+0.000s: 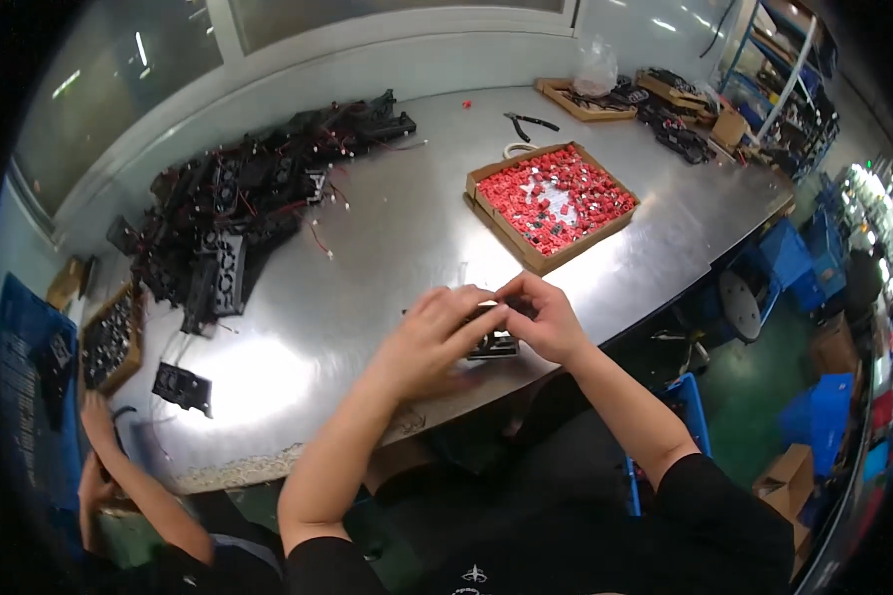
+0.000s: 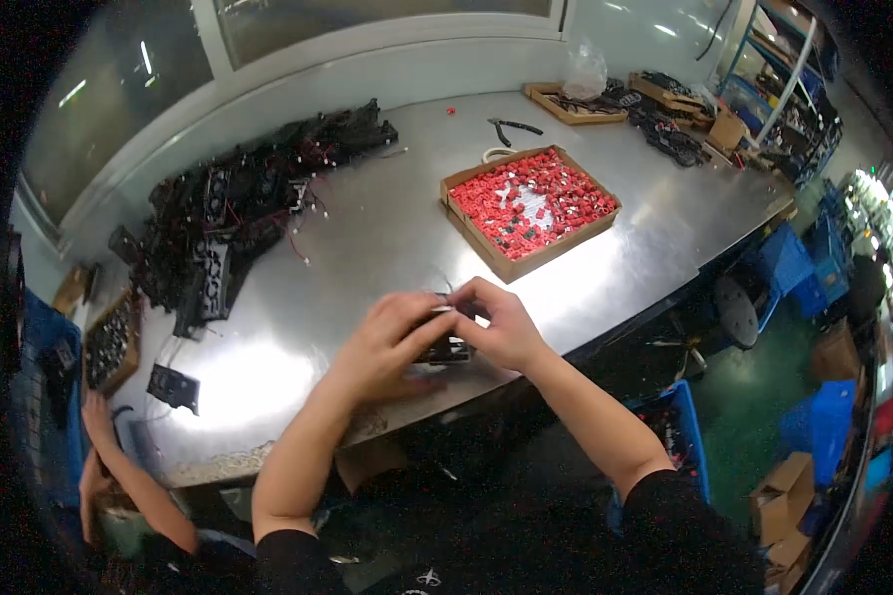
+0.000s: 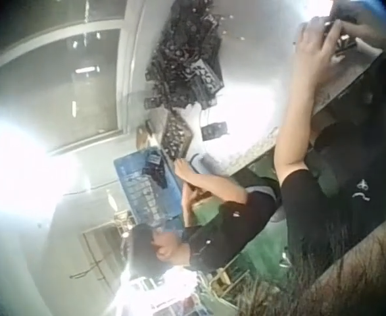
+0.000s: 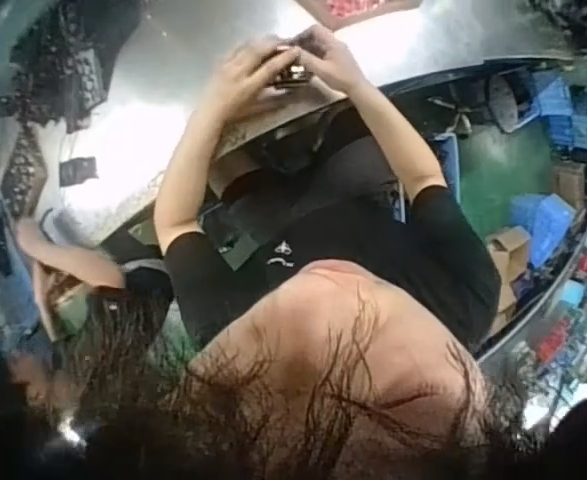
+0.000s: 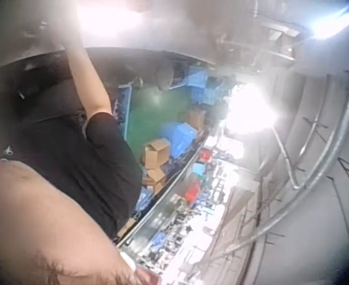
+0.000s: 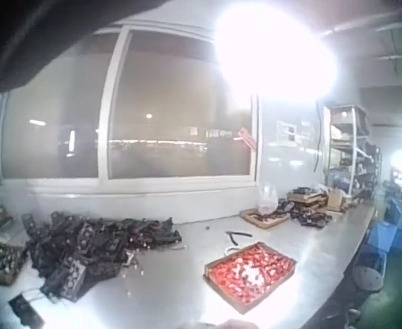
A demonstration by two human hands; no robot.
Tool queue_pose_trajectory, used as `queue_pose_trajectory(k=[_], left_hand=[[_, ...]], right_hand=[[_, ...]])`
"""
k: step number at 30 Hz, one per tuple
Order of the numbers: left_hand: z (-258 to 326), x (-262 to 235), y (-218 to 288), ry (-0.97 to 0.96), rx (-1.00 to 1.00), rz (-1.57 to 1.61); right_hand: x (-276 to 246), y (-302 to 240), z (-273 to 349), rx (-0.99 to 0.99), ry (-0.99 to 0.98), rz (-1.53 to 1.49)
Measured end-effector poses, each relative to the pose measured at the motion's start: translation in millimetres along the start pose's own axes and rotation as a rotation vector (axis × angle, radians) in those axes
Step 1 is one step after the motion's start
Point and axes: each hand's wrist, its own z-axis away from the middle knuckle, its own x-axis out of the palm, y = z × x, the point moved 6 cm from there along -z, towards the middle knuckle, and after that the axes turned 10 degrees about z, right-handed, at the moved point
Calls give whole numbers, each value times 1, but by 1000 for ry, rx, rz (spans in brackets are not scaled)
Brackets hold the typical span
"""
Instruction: Assembling electronic components by inserting small red parts into housings and trimming wires using cutters.
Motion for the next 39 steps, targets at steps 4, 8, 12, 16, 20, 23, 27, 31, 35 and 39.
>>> queue_pose_trajectory(k=[4,8,12,16,20,23,27,31,35,39], left_hand=[[14,-5,-23,116,-205,63],[26,-6,-50,264,-377,178],[29,0,-66,264,-422,262],[37,-1,-73,312,-529,311],[52,9,-93,571,-795,1023],[55,10,-106,661,-776,1380],[44,5,-94,700,-673,1710],[57,26,-105,637,-773,1928],[64,25,-104,637,-811,1826],[58,19,-100,742,-796,1780]], right_hand=[[7,-5,-37,65,-249,-120],[-93,23,-110,-116,198,642],[-150,73,-137,-245,113,1116],[-149,87,-150,-84,-112,1352],[-144,64,-162,-11,122,1256],[-106,40,-164,-26,161,489],[-9,7,-139,-81,-4,-61],[27,9,-123,-110,16,-280],[37,26,-115,-21,-59,-535],[42,32,-110,106,-133,-806]])
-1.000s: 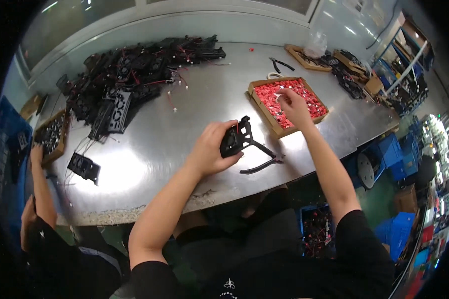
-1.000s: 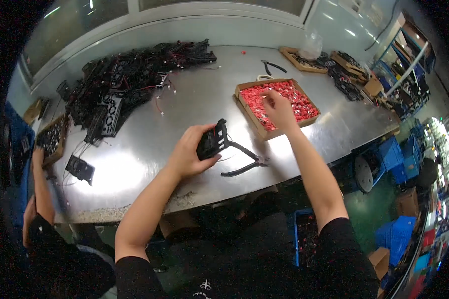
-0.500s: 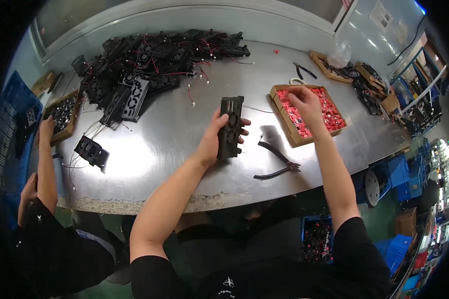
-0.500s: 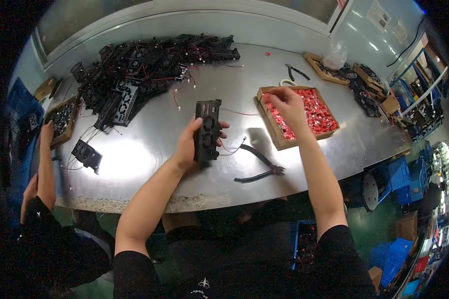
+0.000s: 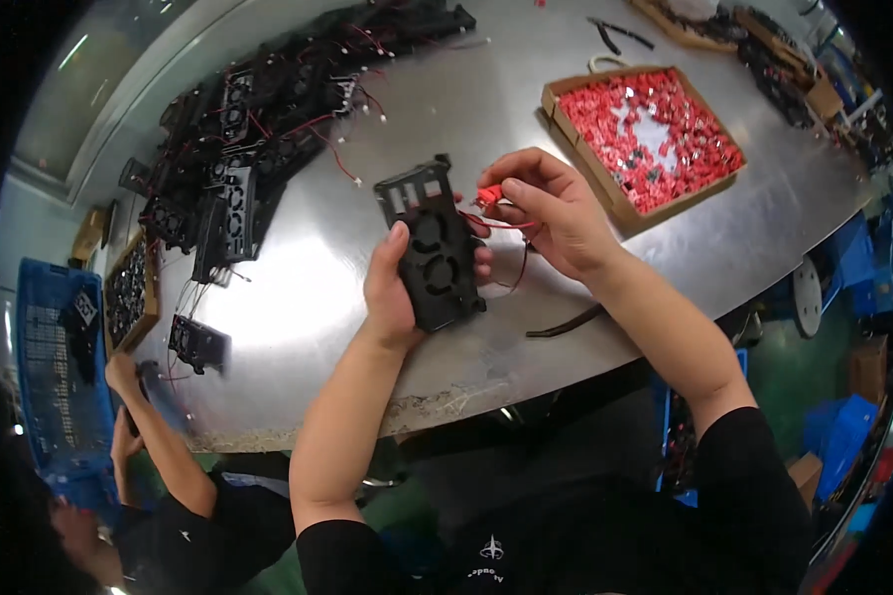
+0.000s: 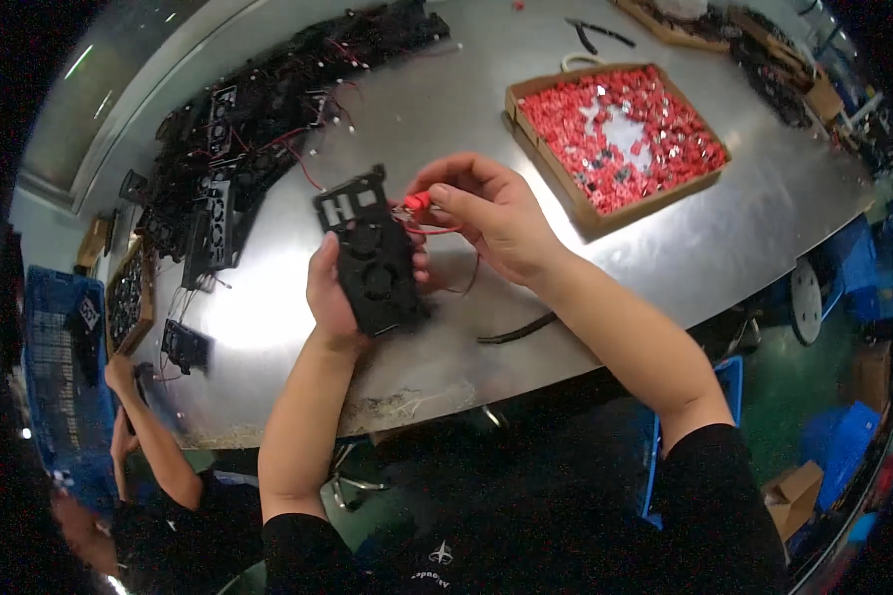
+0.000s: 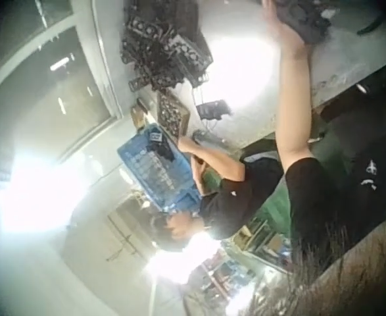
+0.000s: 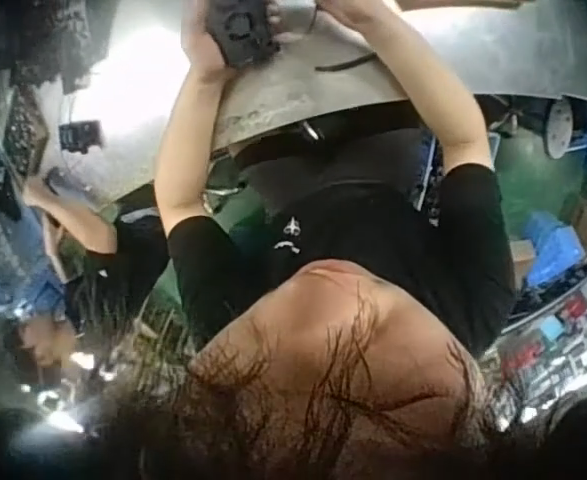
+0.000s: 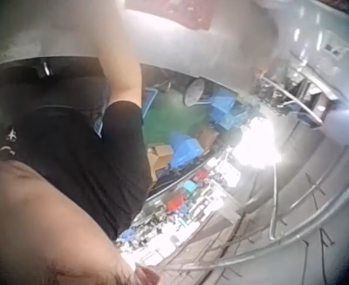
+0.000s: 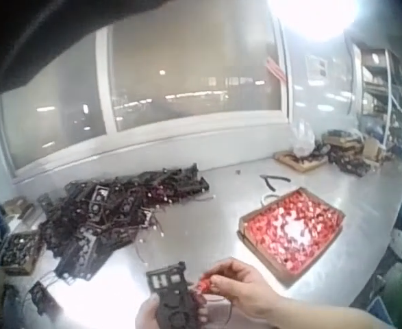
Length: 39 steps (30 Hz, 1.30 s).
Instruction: Assembling electronic components by inserting small red parts into housings and trimming wires using cutters.
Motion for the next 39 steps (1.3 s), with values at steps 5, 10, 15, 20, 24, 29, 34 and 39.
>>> queue_pose_trajectory(k=[5,10,15,20,24,29,34,39], left_hand=[[0,9,7,70,134,-96],[2,17,5,113,131,-157],[1,11,5,97,122,-62],[-1,13,6,108,119,-126],[1,12,5,102,124,-178],[2,12,4,95,124,-287],[10,11,-6,79,97,-456],[15,2,-13,143,0,-361]], right_hand=[[2,-3,3,-14,-45,117],[5,-6,5,-64,0,180],[9,-8,9,-56,18,407],[15,-9,11,-83,-26,495],[17,-10,10,-97,-49,600],[13,-15,11,-160,15,626],[19,-25,18,-165,25,606],[22,-28,22,-324,18,821]])
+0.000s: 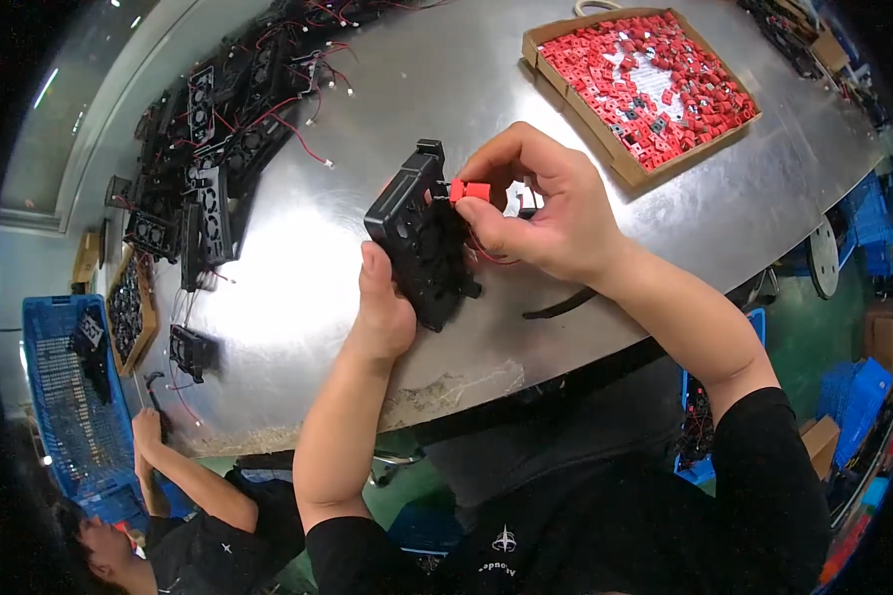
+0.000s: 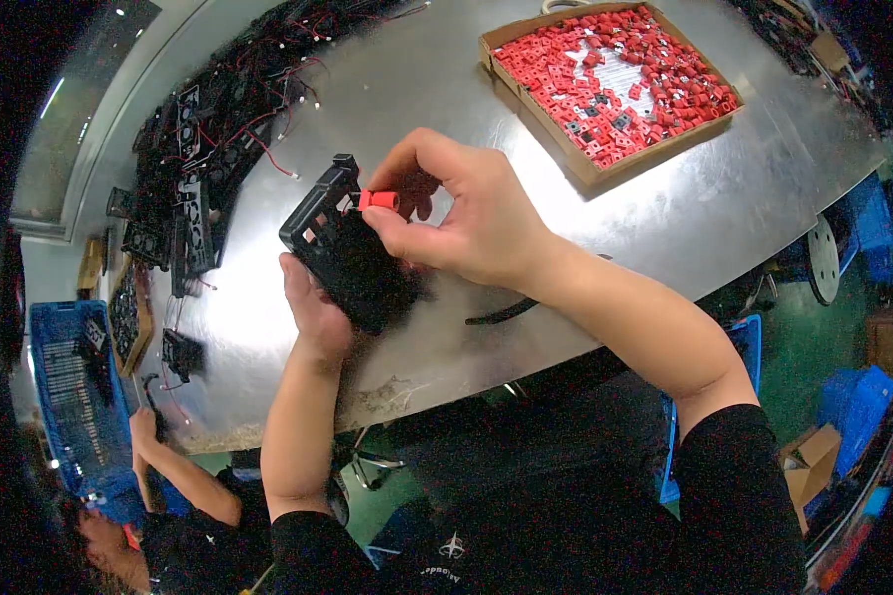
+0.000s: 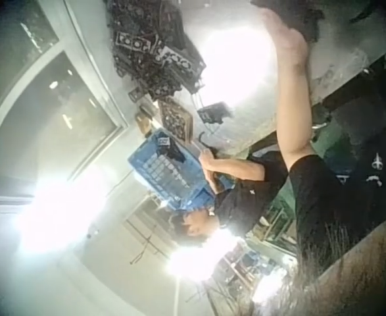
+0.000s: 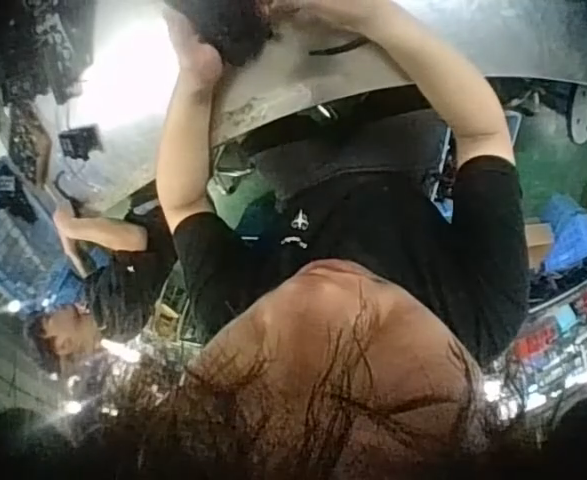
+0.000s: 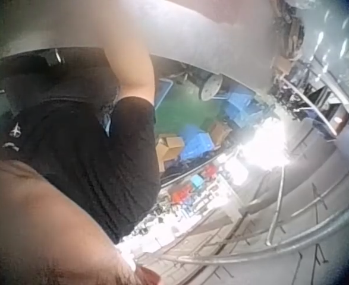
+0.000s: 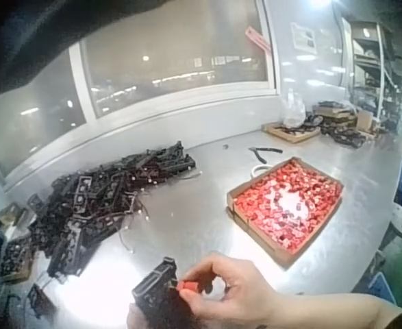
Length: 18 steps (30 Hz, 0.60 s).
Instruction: Assembling electronic components by inserting small red parts into housings and trimming wires using cutters.
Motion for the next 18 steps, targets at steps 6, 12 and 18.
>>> queue_pose_trajectory(k=[6,12,18], left_hand=[[0,13,7,-36,75,-218],[2,28,15,-76,232,-353],[0,30,17,-78,266,-431]], right_hand=[[-1,-2,3,110,-56,-102],[4,-1,3,242,-108,-279],[7,-1,2,170,-133,-234]])
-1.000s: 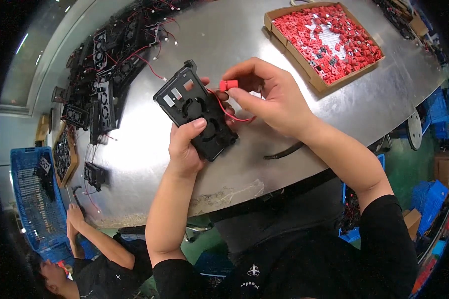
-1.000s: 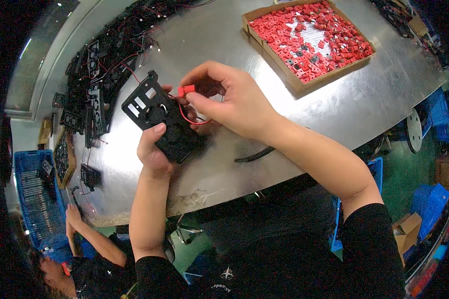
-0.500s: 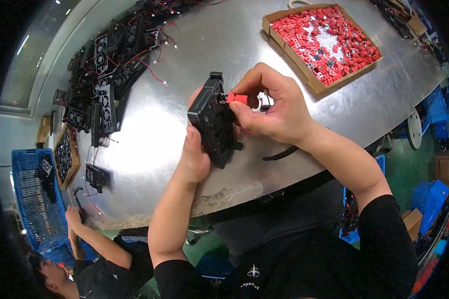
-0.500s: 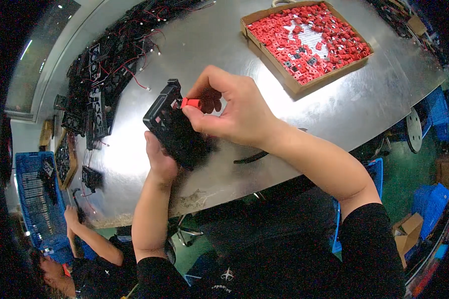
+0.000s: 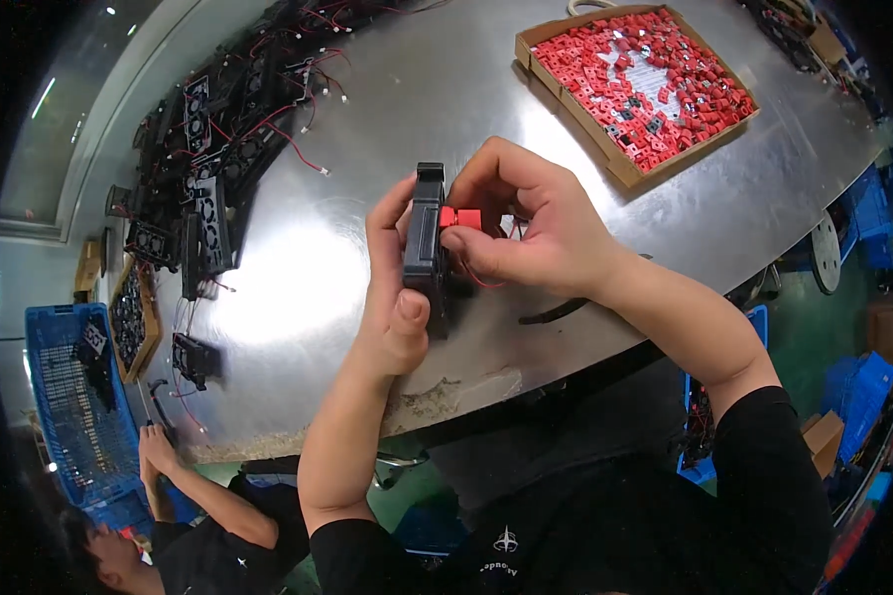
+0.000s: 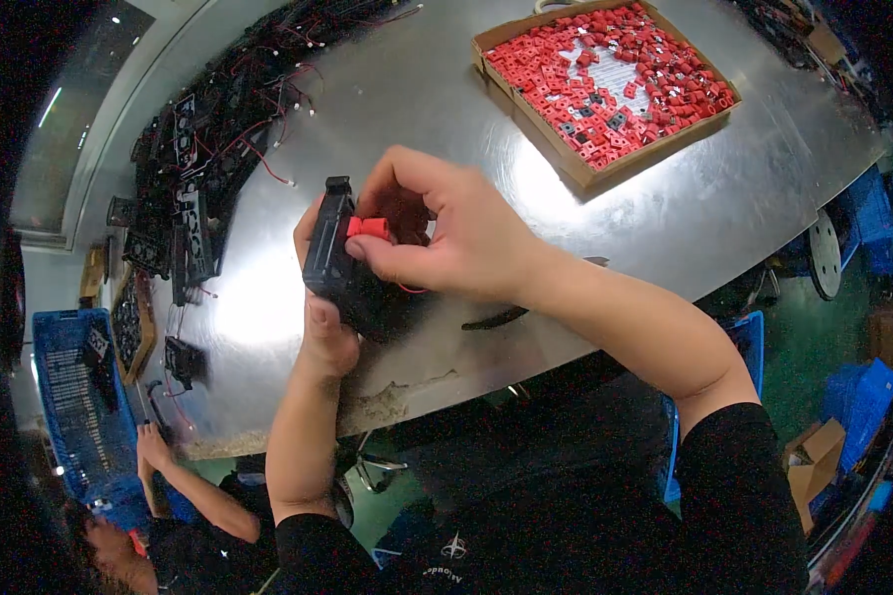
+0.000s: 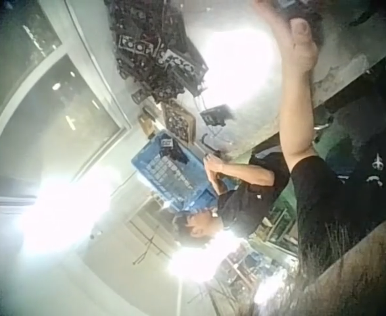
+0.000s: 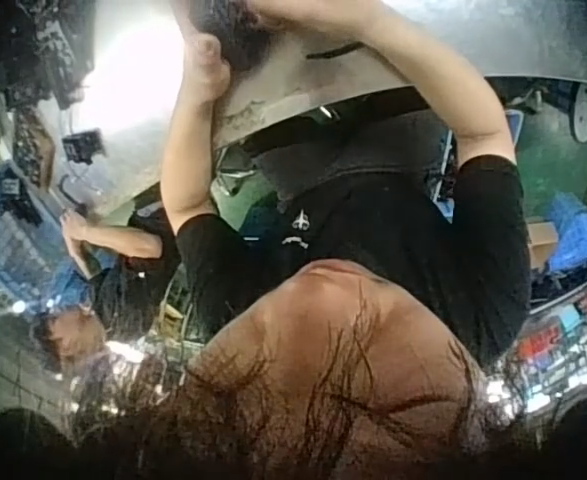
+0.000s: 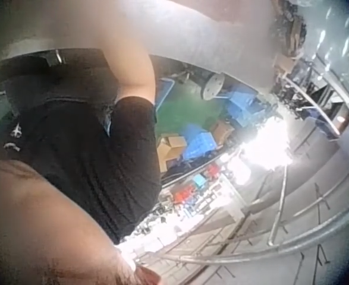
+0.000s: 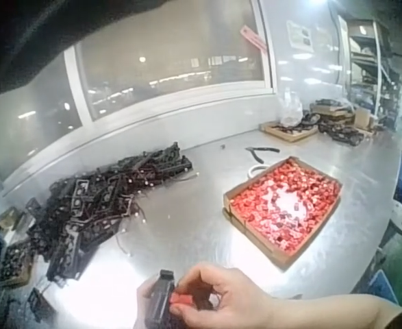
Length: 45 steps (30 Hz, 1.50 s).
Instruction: Assembling electronic components by inserting small red parts into housings and trimming wires using cutters.
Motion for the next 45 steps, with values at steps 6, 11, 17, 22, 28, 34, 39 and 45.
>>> queue_pose_trajectory(k=[6,11,17,22,28,34,39,45], left_hand=[[1,-5,-6,68,-53,133],[4,-9,-13,92,-190,298],[5,-9,-14,97,-203,362],[5,-12,-21,55,-221,387],[6,-10,-18,38,-208,343],[7,-6,-18,20,-255,370],[10,-3,-18,-17,-312,386],[8,-5,-22,-53,-310,341]], right_hand=[[-5,-3,1,-51,54,171],[-3,6,0,0,68,37],[-8,-1,-2,-138,138,269],[-5,-11,-1,-371,133,443],[-3,-8,-1,-329,128,438],[-3,-7,0,-387,113,411],[-2,-8,3,-397,120,419],[-3,-7,2,-413,109,437]])
